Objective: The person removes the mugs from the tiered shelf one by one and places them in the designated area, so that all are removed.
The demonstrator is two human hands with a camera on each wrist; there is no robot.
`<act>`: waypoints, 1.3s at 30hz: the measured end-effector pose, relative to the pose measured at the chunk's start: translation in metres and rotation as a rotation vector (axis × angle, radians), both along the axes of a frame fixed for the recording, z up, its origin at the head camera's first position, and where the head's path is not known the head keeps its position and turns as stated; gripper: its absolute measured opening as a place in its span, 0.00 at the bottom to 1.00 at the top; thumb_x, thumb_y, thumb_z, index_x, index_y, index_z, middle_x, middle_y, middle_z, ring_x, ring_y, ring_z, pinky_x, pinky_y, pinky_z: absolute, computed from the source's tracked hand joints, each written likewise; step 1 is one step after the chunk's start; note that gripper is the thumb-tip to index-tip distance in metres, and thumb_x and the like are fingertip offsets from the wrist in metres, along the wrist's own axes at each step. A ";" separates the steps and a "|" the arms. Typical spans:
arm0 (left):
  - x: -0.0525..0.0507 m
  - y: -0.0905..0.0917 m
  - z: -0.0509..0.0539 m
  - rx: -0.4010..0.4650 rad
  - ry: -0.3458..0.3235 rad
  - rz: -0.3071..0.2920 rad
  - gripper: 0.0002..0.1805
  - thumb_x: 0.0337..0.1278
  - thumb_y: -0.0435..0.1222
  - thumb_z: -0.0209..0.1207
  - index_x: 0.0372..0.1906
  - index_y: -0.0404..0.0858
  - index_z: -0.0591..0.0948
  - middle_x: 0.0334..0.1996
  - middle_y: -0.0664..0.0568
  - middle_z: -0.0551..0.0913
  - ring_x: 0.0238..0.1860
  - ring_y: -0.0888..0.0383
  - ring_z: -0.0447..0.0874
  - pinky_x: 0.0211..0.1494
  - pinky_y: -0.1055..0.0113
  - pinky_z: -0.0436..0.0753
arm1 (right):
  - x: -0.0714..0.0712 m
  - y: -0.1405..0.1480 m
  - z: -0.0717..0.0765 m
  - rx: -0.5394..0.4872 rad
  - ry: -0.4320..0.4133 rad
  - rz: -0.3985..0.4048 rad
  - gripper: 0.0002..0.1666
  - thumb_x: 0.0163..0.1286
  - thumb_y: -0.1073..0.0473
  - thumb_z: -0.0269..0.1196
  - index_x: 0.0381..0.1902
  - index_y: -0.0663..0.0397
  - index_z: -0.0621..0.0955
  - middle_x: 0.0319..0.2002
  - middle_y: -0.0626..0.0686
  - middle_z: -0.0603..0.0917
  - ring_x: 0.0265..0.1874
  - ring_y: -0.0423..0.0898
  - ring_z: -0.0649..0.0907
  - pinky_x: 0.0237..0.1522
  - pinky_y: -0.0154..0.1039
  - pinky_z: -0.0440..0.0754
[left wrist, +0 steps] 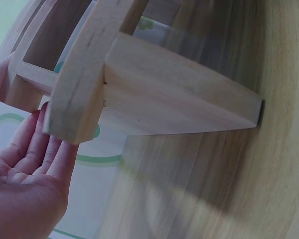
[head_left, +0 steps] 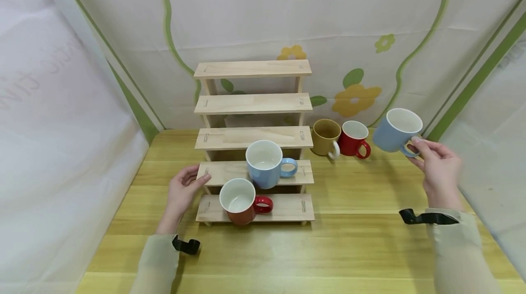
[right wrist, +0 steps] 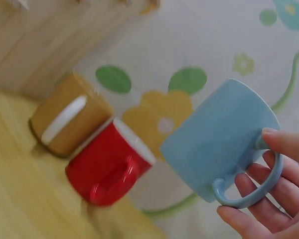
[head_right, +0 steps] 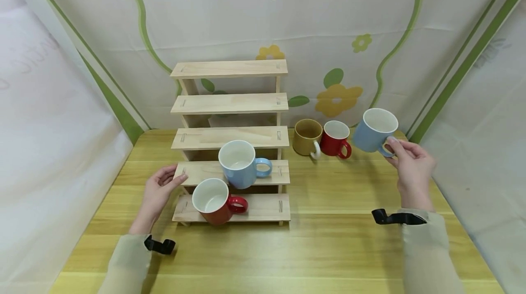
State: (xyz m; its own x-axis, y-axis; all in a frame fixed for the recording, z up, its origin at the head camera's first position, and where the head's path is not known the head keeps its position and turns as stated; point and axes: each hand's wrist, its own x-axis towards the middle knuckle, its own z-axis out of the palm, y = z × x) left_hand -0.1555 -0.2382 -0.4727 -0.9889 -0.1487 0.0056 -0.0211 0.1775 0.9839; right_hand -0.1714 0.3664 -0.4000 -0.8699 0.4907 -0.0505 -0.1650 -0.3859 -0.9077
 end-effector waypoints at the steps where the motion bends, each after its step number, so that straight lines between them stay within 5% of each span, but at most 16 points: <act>1: 0.000 0.000 0.000 0.000 0.000 0.000 0.30 0.60 0.37 0.72 0.64 0.31 0.76 0.59 0.41 0.79 0.54 0.57 0.78 0.54 0.75 0.80 | -0.002 0.002 -0.004 -0.006 -0.016 -0.013 0.11 0.59 0.68 0.76 0.39 0.65 0.87 0.36 0.53 0.90 0.33 0.45 0.90 0.32 0.38 0.88; 16: 0.001 0.001 0.003 -0.005 0.014 0.001 0.29 0.60 0.36 0.72 0.64 0.31 0.77 0.59 0.40 0.79 0.54 0.59 0.78 0.55 0.75 0.79 | -0.040 0.010 -0.050 -0.069 -0.108 -0.123 0.11 0.56 0.69 0.78 0.36 0.65 0.87 0.33 0.52 0.89 0.30 0.43 0.89 0.30 0.38 0.88; 29: 0.001 0.001 0.002 -0.001 0.007 -0.003 0.30 0.61 0.36 0.72 0.64 0.31 0.76 0.60 0.40 0.78 0.54 0.59 0.78 0.55 0.75 0.79 | -0.065 -0.003 -0.065 -0.103 -0.126 -0.121 0.10 0.56 0.71 0.77 0.32 0.66 0.85 0.31 0.53 0.88 0.27 0.43 0.88 0.29 0.38 0.88; 39: 0.001 0.001 0.001 0.005 0.008 0.002 0.30 0.61 0.37 0.72 0.64 0.31 0.76 0.60 0.40 0.79 0.55 0.58 0.78 0.55 0.74 0.79 | -0.068 -0.008 -0.069 -0.090 -0.153 -0.126 0.11 0.56 0.70 0.77 0.35 0.66 0.86 0.32 0.52 0.89 0.31 0.43 0.88 0.33 0.39 0.88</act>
